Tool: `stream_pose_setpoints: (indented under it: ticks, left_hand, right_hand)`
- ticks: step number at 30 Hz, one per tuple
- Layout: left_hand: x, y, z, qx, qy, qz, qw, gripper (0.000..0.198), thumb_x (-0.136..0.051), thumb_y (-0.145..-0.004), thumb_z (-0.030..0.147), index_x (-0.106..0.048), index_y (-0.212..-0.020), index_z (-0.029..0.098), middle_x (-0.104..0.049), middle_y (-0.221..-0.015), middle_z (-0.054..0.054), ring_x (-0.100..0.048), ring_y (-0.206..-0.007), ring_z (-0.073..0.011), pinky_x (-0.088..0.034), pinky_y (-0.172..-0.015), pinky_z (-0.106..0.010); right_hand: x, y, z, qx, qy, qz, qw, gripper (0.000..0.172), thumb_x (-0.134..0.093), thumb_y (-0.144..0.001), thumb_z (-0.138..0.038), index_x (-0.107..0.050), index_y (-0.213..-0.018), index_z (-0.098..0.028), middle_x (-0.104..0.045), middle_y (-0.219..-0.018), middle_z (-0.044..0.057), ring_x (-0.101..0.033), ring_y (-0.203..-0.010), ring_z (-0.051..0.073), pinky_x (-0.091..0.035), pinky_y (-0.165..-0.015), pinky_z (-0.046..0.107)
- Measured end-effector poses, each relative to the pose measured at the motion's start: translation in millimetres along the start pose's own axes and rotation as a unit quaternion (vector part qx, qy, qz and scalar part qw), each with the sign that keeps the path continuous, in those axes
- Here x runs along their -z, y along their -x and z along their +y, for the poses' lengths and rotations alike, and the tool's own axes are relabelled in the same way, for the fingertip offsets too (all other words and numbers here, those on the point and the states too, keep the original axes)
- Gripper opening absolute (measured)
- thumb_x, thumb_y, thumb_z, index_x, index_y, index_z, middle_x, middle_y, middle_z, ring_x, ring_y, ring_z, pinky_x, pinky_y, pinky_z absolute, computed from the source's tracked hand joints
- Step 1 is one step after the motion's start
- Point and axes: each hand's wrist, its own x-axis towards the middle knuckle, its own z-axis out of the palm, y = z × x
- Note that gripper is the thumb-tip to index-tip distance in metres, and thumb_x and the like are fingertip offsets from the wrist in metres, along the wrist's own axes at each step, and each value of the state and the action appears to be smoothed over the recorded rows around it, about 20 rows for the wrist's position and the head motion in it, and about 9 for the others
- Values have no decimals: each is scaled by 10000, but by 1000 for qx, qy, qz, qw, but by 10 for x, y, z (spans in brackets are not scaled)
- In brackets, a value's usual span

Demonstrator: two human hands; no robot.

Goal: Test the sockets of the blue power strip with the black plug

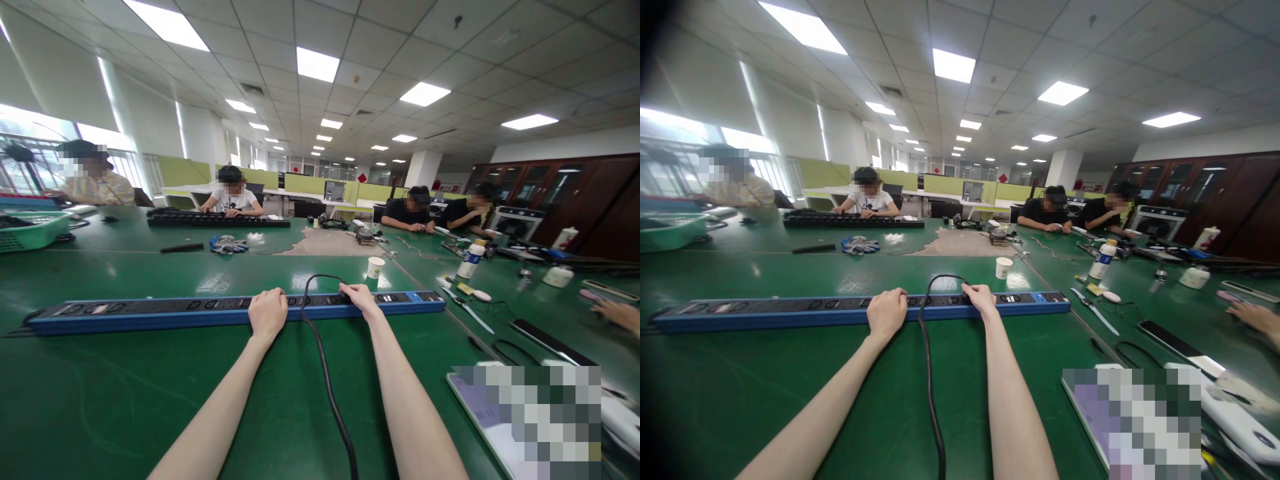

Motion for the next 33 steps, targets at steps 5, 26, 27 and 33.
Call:
stream_pose_setpoints:
  ticks: [5, 26, 27, 33]
  left_hand:
    - [3, 11, 9, 4, 0, 0, 1000, 347, -399, -992, 284, -739, -942, 232, -750, -939, -106, -654, -987, -273, -407, -942, -386]
    - [-5, 30, 34, 8, 8, -4, 1000, 337, -405, -983, 296, -736, -964, 236, -752, -966, -110, -653, -1018, -279, -394, -971, -396]
    - [-10, 31, 31, 8, 8, -4, 1000, 339, -404, -984, 298, -736, -965, 236, -751, -970, -111, -652, -1020, -279, -395, -971, -396]
    - [-52, 35, 5, -1, 6, 7, 1000, 341, -396, -992, 304, -729, -954, 234, -744, -955, -105, -649, -1003, -275, -398, -957, -392]
  right_hand:
    - [-27, 11, 17, -18, 13, 3, 1000, 556, -521, -890, -751, -838, -966, -301, -797, -991, 22, -701, -1061, 273, -394, -1091, 438]
    - [-57, 121, -51, 1, 45, 14, 999, 526, -413, -995, -660, -800, -965, -304, -786, -1019, 10, -667, -1096, 235, -357, -1092, 381]
    - [-55, 125, -51, 3, 45, 14, 999, 524, -412, -997, -658, -799, -965, -307, -786, -1022, 8, -666, -1098, 235, -358, -1088, 379]
    - [-57, 132, -48, 6, 42, 19, 999, 528, -429, -985, -679, -801, -949, -307, -784, -1001, 9, -668, -1085, 240, -367, -1067, 381]
